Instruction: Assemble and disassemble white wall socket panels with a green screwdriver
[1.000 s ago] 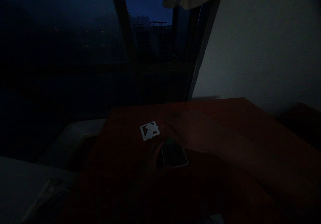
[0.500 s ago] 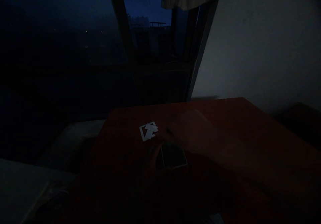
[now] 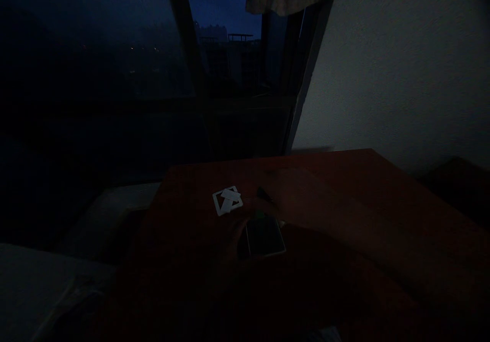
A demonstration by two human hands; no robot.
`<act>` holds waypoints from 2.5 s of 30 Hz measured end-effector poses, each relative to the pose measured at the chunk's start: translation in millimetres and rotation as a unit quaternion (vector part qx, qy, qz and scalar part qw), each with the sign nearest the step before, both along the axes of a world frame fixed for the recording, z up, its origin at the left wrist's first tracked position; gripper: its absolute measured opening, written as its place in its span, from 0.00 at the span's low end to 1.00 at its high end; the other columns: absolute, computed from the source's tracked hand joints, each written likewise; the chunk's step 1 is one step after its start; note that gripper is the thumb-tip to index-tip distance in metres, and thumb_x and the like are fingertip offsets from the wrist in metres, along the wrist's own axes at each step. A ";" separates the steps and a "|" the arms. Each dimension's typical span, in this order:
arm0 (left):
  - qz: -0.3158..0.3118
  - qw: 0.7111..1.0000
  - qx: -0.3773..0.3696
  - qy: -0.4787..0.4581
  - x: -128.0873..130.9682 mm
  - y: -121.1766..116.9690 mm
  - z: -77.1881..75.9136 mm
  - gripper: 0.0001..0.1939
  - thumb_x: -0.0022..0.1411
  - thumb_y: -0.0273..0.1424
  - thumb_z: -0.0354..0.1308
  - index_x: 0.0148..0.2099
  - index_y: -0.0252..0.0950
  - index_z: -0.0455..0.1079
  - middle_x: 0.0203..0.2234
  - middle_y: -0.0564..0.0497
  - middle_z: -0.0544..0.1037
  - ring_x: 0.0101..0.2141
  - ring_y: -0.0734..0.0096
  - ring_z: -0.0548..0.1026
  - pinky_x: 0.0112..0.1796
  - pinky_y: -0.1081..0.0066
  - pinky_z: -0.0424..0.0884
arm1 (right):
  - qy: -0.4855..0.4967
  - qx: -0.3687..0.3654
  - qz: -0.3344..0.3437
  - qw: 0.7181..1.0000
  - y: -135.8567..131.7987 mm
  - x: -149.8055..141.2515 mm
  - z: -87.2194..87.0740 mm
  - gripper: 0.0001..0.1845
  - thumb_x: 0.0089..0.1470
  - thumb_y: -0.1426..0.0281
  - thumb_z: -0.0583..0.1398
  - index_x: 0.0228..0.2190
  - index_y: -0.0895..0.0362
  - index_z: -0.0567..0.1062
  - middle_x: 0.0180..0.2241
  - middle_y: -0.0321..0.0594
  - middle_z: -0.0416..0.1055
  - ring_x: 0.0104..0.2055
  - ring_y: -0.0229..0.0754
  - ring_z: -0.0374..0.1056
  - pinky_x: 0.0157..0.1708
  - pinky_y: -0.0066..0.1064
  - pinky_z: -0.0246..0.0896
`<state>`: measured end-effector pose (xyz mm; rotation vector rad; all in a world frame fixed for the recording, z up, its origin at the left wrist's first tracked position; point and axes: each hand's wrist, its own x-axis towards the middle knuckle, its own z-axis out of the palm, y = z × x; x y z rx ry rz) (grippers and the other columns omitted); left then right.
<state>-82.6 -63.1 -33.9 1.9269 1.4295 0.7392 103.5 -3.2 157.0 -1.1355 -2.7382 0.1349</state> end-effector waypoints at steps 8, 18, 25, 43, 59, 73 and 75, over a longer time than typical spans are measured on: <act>-0.002 1.000 0.011 0.008 -1.9 -1.0 -3.5 0.40 0.54 0.40 0.64 0.65 0.43 0.50 0.62 0.43 0.58 0.60 0.49 0.58 0.56 0.51 0.60 | 0.058 -0.059 0.109 0.991 -1.7 5.3 0.3 0.25 0.53 0.70 0.59 0.53 0.57 0.64 0.46 0.45 0.72 0.44 0.44 0.70 0.36 0.30 0.61; 0.003 1.000 -0.002 0.008 -0.9 -0.7 -3.7 0.42 0.54 0.42 0.64 0.66 0.43 0.49 0.63 0.44 0.55 0.62 0.49 0.55 0.57 0.50 0.58 | -0.007 0.014 0.011 1.000 -7.2 -0.7 -2.3 0.15 0.59 0.61 0.53 0.43 0.57 0.70 0.34 0.41 0.76 0.32 0.43 0.71 0.26 0.30 0.53; 0.004 1.000 -0.007 0.000 1.0 -0.1 1.2 0.40 0.53 0.39 0.64 0.65 0.43 0.51 0.63 0.44 0.57 0.61 0.48 0.57 0.57 0.50 0.58 | -0.014 0.023 0.012 1.000 -9.9 3.0 2.1 0.16 0.58 0.62 0.53 0.45 0.56 0.69 0.36 0.42 0.76 0.34 0.45 0.71 0.26 0.31 0.54; 0.005 1.000 0.016 -0.014 -1.6 -3.0 3.7 0.37 0.56 0.39 0.63 0.65 0.44 0.52 0.62 0.45 0.58 0.61 0.49 0.55 0.58 0.49 0.56 | 0.009 -0.012 0.020 1.000 -6.4 8.4 -1.1 0.19 0.56 0.66 0.55 0.49 0.58 0.68 0.39 0.45 0.75 0.36 0.46 0.72 0.30 0.33 0.59; -0.005 1.000 0.003 -0.022 -1.8 -1.4 -2.5 0.39 0.56 0.39 0.62 0.65 0.43 0.50 0.63 0.44 0.57 0.60 0.49 0.58 0.56 0.50 0.60 | 0.058 -0.052 0.090 0.993 -9.1 9.6 1.1 0.26 0.52 0.70 0.58 0.53 0.56 0.64 0.46 0.44 0.73 0.43 0.45 0.70 0.35 0.32 0.61; 0.012 1.000 0.016 0.001 -3.9 -2.4 -7.5 0.41 0.54 0.42 0.64 0.65 0.44 0.50 0.63 0.44 0.57 0.60 0.47 0.58 0.56 0.49 0.60 | 0.060 -0.053 0.090 0.993 -11.8 8.3 4.0 0.24 0.50 0.71 0.59 0.50 0.56 0.66 0.42 0.45 0.74 0.40 0.44 0.70 0.33 0.31 0.60; 0.012 1.000 0.006 0.000 -3.2 -2.7 -5.5 0.41 0.55 0.41 0.63 0.66 0.44 0.49 0.63 0.44 0.57 0.60 0.48 0.58 0.56 0.49 0.60 | 0.048 -0.040 0.066 0.996 -12.4 6.8 3.5 0.22 0.53 0.68 0.59 0.50 0.56 0.67 0.41 0.45 0.74 0.39 0.45 0.71 0.32 0.31 0.59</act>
